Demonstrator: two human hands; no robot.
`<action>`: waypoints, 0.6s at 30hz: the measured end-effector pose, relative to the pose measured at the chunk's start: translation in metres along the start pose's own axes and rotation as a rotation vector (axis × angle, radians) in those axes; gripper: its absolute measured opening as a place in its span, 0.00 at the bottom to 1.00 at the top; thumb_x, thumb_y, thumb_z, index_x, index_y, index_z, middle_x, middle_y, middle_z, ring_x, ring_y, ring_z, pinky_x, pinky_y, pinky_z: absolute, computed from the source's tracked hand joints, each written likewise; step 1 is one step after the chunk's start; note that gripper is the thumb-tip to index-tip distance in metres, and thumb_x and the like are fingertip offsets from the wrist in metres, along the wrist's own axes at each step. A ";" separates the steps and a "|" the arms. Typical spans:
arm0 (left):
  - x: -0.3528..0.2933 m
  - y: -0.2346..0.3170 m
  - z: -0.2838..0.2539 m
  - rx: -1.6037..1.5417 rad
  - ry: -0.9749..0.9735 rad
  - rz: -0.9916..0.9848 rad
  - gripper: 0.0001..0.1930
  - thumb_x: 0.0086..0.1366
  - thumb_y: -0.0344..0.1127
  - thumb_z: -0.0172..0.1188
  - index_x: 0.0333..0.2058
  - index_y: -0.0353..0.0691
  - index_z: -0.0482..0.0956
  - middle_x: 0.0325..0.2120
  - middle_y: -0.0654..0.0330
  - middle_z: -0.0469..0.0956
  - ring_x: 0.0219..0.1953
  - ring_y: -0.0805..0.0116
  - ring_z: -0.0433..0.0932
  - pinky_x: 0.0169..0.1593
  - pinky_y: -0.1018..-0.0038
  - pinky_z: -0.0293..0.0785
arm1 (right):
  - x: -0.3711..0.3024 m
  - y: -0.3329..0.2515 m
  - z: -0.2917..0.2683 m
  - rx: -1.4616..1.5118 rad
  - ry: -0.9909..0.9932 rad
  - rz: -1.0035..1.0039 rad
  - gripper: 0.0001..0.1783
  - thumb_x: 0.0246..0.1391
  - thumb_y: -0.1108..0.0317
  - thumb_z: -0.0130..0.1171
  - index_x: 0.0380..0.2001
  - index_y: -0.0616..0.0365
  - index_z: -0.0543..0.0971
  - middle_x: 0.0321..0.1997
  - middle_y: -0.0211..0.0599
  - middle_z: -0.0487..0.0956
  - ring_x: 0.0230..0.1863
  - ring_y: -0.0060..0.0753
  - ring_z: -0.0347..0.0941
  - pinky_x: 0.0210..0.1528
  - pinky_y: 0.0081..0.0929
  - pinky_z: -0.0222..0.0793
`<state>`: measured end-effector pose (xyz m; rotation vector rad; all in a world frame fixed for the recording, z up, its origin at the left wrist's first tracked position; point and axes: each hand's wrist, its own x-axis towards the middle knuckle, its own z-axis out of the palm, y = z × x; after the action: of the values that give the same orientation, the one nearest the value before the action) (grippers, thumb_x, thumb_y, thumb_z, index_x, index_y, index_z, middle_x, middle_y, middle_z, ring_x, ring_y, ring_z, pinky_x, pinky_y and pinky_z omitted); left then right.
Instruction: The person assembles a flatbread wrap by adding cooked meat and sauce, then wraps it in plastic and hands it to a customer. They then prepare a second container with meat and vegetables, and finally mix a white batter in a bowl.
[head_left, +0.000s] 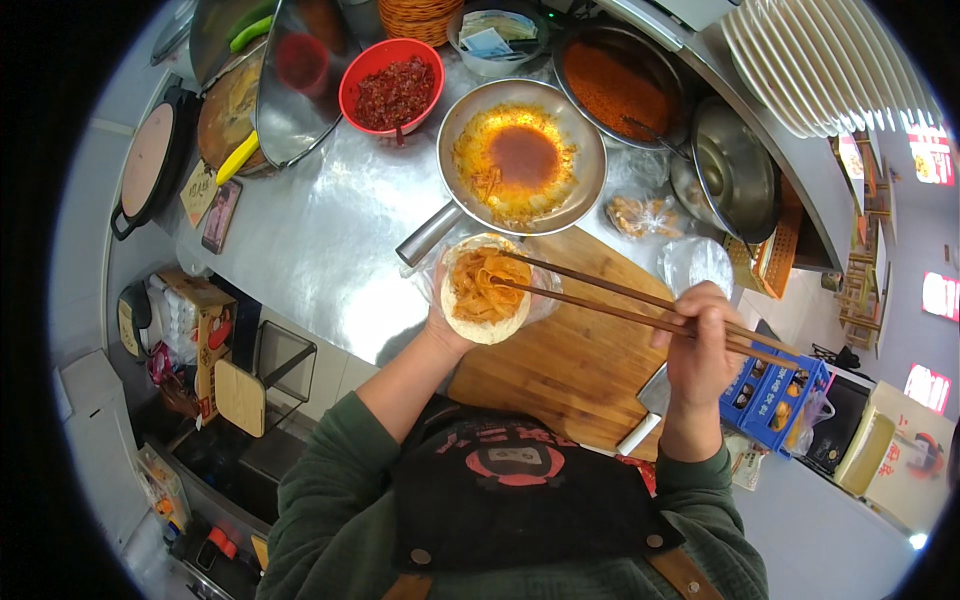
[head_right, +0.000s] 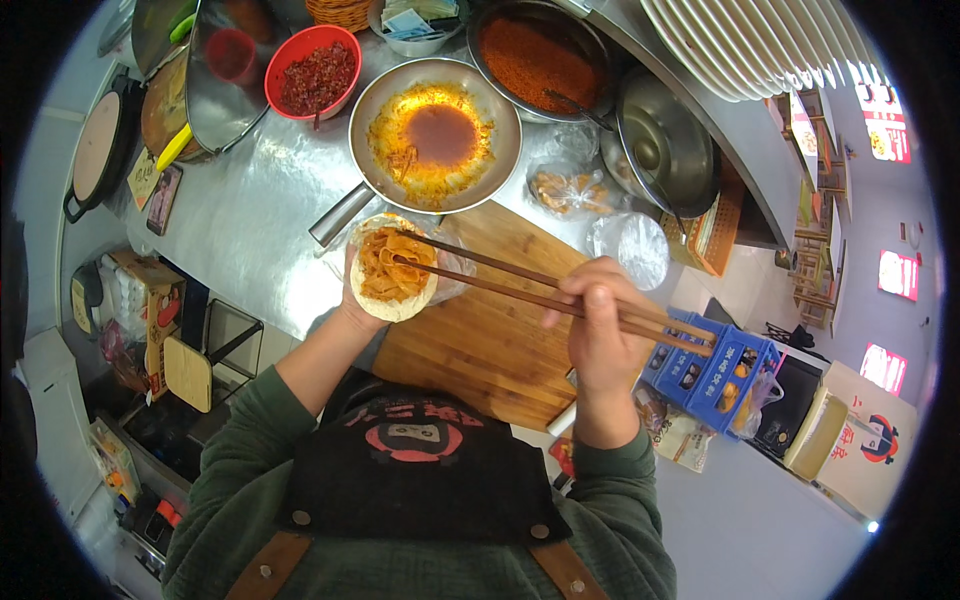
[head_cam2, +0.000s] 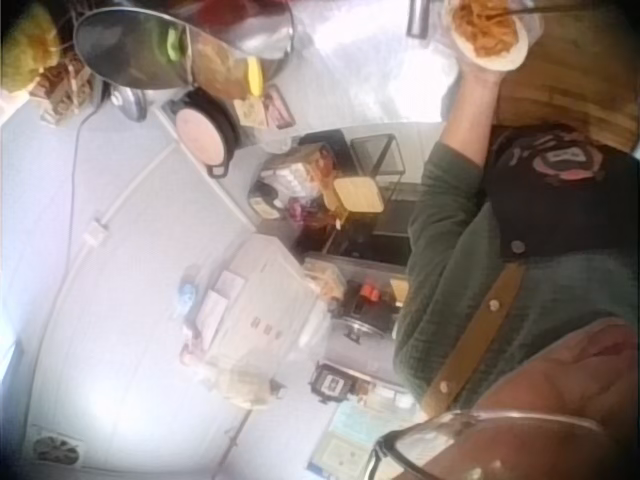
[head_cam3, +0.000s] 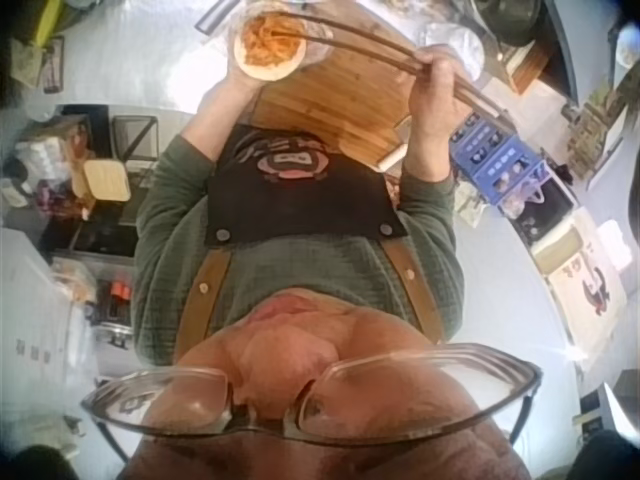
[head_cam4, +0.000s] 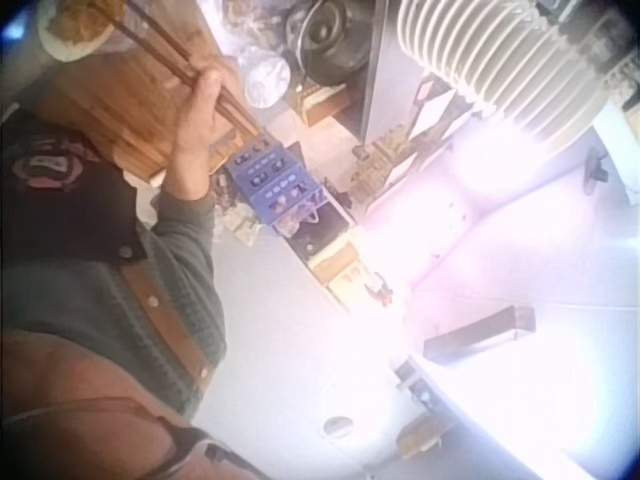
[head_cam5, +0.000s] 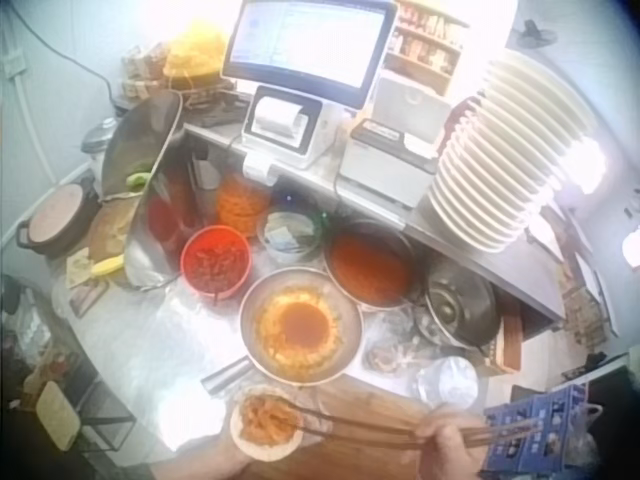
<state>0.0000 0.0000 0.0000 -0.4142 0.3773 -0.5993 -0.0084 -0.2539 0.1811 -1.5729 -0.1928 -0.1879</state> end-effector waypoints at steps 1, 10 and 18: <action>0.001 0.000 -0.003 0.086 0.023 0.028 0.42 0.66 0.70 0.51 0.65 0.41 0.64 0.63 0.46 0.66 0.64 0.40 0.66 0.66 0.36 0.64 | 0.000 -0.005 -0.004 0.038 0.015 -0.001 0.18 0.73 0.63 0.42 0.36 0.67 0.75 0.34 0.46 0.73 0.22 0.34 0.72 0.25 0.26 0.72; 0.002 0.006 -0.012 0.148 0.061 0.011 0.40 0.64 0.69 0.53 0.64 0.43 0.67 0.62 0.45 0.67 0.64 0.38 0.65 0.68 0.37 0.60 | 0.056 0.107 0.005 0.153 0.263 0.385 0.15 0.71 0.63 0.50 0.42 0.65 0.77 0.34 0.42 0.80 0.27 0.32 0.79 0.29 0.28 0.79; 0.003 0.010 -0.014 0.183 0.114 -0.011 0.41 0.55 0.65 0.67 0.63 0.51 0.71 0.63 0.48 0.68 0.66 0.38 0.62 0.70 0.36 0.56 | 0.050 0.152 0.040 0.224 0.346 0.444 0.16 0.73 0.62 0.47 0.42 0.65 0.76 0.31 0.41 0.79 0.27 0.32 0.80 0.29 0.29 0.81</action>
<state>0.0008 0.0016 -0.0173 -0.2080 0.4253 -0.6642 0.0765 -0.2153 0.0448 -1.3002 0.3920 -0.0831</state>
